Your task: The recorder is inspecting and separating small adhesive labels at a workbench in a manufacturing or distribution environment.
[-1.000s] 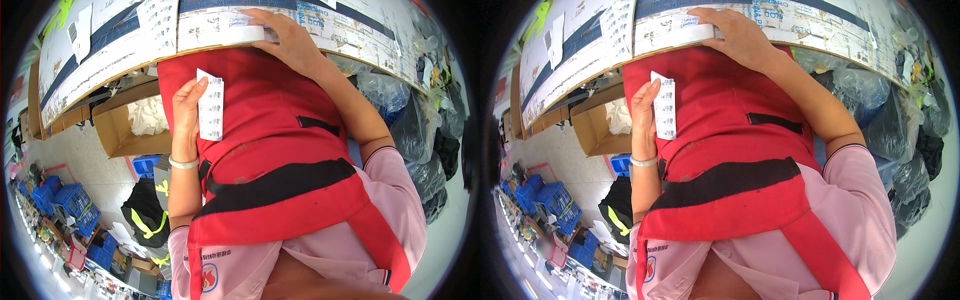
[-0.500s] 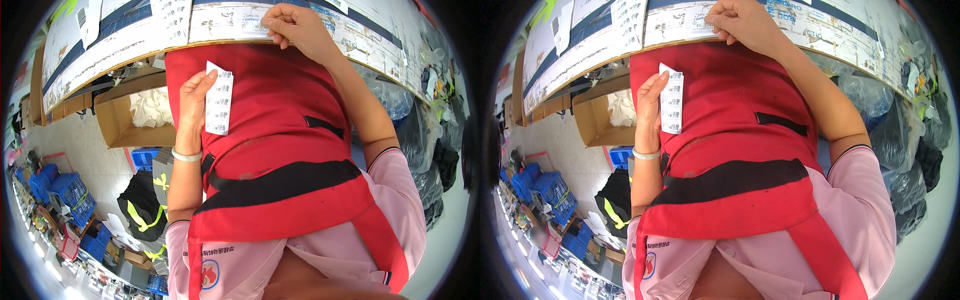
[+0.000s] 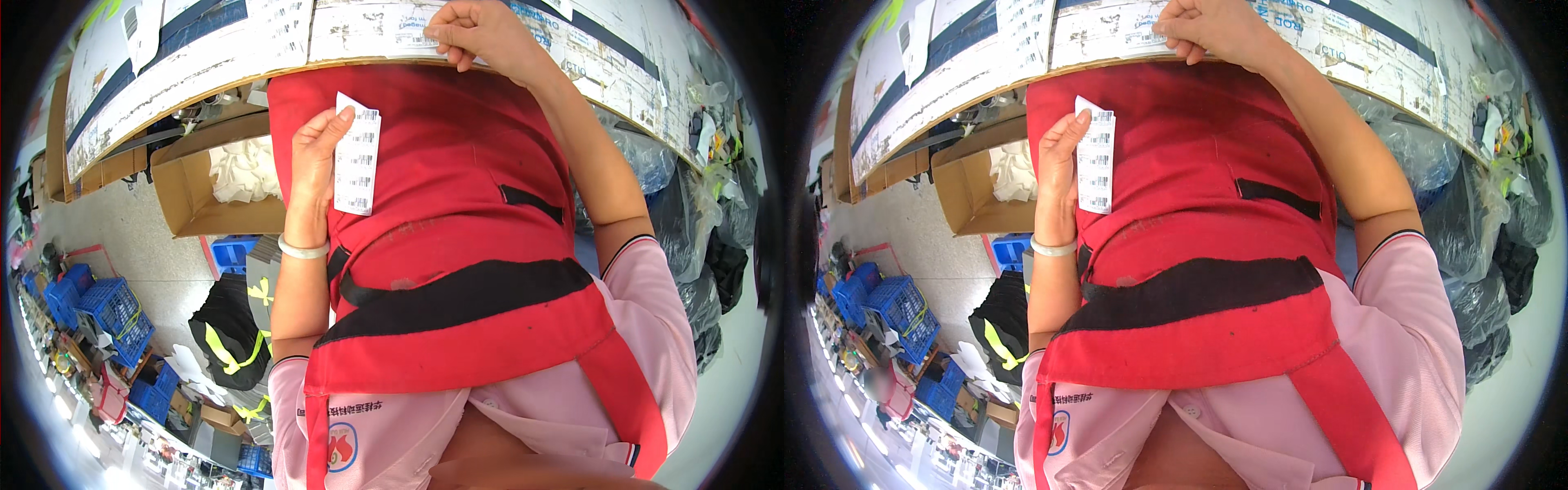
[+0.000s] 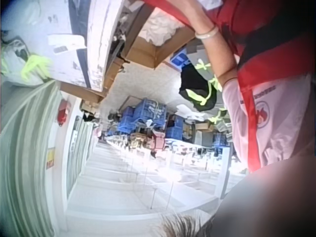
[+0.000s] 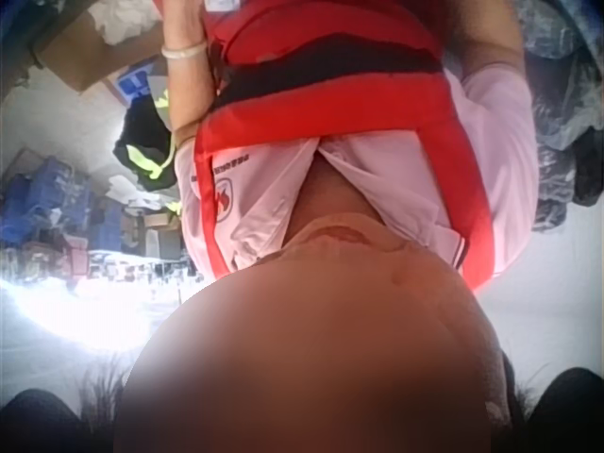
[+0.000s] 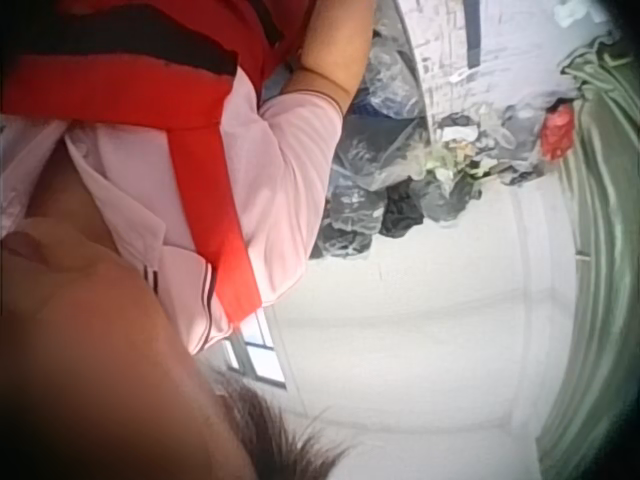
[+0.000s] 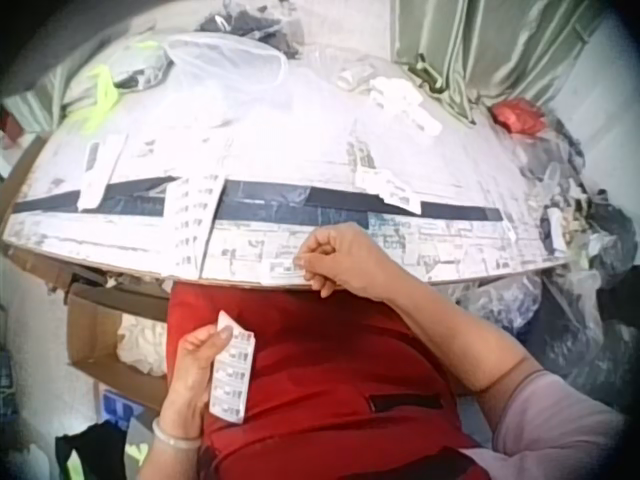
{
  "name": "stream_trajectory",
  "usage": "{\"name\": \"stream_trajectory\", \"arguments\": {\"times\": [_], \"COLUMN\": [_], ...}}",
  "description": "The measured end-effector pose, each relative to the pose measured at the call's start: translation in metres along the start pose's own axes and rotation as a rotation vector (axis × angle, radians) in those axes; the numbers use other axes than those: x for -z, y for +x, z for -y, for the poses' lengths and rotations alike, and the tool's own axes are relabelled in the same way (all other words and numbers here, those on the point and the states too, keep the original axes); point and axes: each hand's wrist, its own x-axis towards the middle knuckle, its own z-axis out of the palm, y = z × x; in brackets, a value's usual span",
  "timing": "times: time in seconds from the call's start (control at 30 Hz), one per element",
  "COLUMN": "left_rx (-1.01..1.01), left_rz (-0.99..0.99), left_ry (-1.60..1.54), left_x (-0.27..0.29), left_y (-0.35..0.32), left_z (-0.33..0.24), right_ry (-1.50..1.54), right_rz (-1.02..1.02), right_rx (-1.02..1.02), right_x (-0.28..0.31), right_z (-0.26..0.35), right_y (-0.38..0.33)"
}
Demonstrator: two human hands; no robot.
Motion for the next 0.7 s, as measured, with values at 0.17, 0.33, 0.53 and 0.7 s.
{"name": "stream_trajectory", "arguments": {"times": [0.17, 0.33, 0.53, 0.7], "left_rx": [-0.005, -0.007, -0.004, 0.002], "left_rz": [-0.011, -0.015, 0.004, 0.02], "left_ry": [-0.002, -0.007, -0.019, -0.02], "left_x": [-0.0003, -0.0001, 0.0013, 0.0012], "left_y": [0.0003, 0.0003, 0.0, 0.0002], "left_z": [0.0008, 0.0013, 0.0014, 0.0012], "right_ry": [-0.035, -0.083, -0.118, -0.098], "right_rz": [0.004, -0.017, -0.016, -0.011], "right_rx": [-0.006, -0.017, -0.017, -0.009], "right_x": [0.0, -0.001, -0.0015, -0.0007], "right_z": [0.0035, 0.0057, 0.0073, 0.0038], "right_y": [0.0001, -0.0004, 0.0, 0.0018]}}
